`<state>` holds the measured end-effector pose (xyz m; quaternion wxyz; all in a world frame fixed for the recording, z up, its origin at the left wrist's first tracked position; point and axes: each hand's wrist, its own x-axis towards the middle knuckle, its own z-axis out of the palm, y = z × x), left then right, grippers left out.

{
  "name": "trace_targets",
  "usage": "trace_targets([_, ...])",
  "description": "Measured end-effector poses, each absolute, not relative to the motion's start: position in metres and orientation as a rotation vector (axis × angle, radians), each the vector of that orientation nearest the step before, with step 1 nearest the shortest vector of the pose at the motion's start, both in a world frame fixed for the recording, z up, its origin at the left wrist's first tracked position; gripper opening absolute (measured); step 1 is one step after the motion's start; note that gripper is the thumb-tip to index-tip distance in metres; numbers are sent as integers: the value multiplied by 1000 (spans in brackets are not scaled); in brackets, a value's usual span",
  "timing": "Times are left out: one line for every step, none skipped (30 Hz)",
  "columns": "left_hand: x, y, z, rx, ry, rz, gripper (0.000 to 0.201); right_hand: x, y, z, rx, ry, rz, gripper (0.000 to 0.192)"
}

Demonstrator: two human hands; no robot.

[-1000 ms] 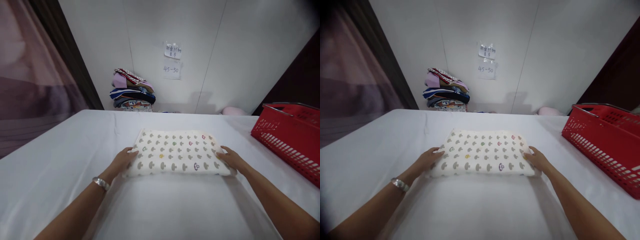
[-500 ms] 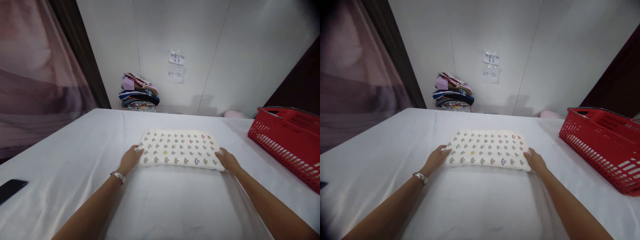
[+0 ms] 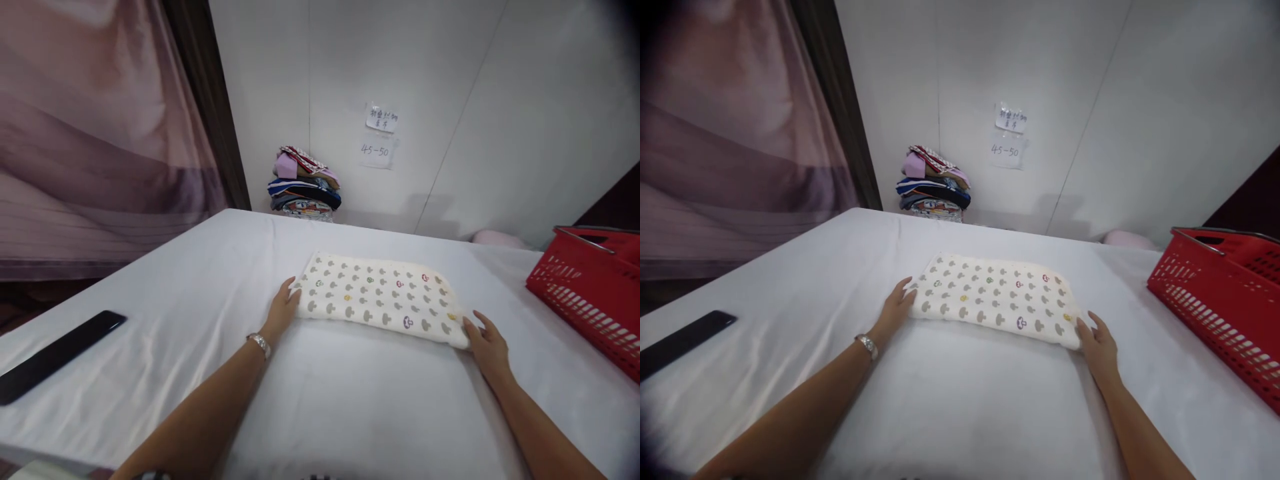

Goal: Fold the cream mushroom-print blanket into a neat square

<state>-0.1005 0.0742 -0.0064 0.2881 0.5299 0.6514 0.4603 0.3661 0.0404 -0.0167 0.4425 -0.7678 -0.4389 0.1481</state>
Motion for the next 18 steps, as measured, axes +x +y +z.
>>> trace_targets([-100, 74, -5, 1478, 1822, 1191, 52, 368, 43, -17, -1912, -1096, 373, 75])
trace_targets([-99, 72, -3, 1538, 1892, 1144, 51, 371, 44, -17, -1928, -1110, 383, 75])
trace_targets([-99, 69, 0, 1586, 1947, 1094, 51, 373, 44, -17, -1955, -1138, 388, 74])
trace_targets([-99, 64, 2, 1618, 1992, 1044, 51, 376, 43, -17, -1984, -1184, 383, 73])
trace_targets([-99, 60, 4, 1632, 2030, 994, 51, 378, 41, -17, -2020, -1236, 377, 72])
trace_targets([-100, 55, 5, 1639, 2061, 945, 51, 381, 38, -18, -2062, -1288, 371, 71])
trace_targets([-100, 51, 6, 1642, 2084, 894, 51, 382, 36, -18, -2101, -1330, 362, 70])
trace_targets([-101, 48, 6, 1643, 2102, 847, 52, 384, 33, -19, -2135, -1361, 353, 70])
trace_targets([-102, 45, 7, 1642, 2117, 806, 52, 384, 31, -19, -2165, -1382, 348, 69])
trace_targets([-102, 44, 8, 1636, 2131, 768, 52, 384, 29, -18, -2193, -1401, 345, 69])
trace_targets([-102, 44, 9, 1626, 2146, 735, 53, 383, 29, -17, -2222, -1420, 339, 69])
trace_targets([-103, 44, 11, 1613, 2160, 704, 53, 382, 28, -16, -2249, -1440, 330, 68])
trace_targets([-103, 45, 13, 1601, 2177, 674, 54, 380, 28, -14, -2276, -1455, 322, 68])
trace_targets([-102, 46, 15, 1597, 2193, 646, 55, 378, 28, -13, -2302, -1468, 319, 67])
trace_targets([-102, 47, 16, 1599, 2207, 618, 56, 375, 28, -11, -2323, -1476, 317, 67])
trace_targets([-102, 47, 18, 1608, 2218, 595, 56, 373, 28, -10, -2338, -1482, 317, 66])
trace_targets([-102, 47, 19, 1622, 2225, 573, 56, 372, 28, -8, -2341, -1489, 319, 65])
trace_targets([-102, 47, 19, 1635, 2228, 553, 56, 371, 27, -7, -2333, -1497, 326, 63])
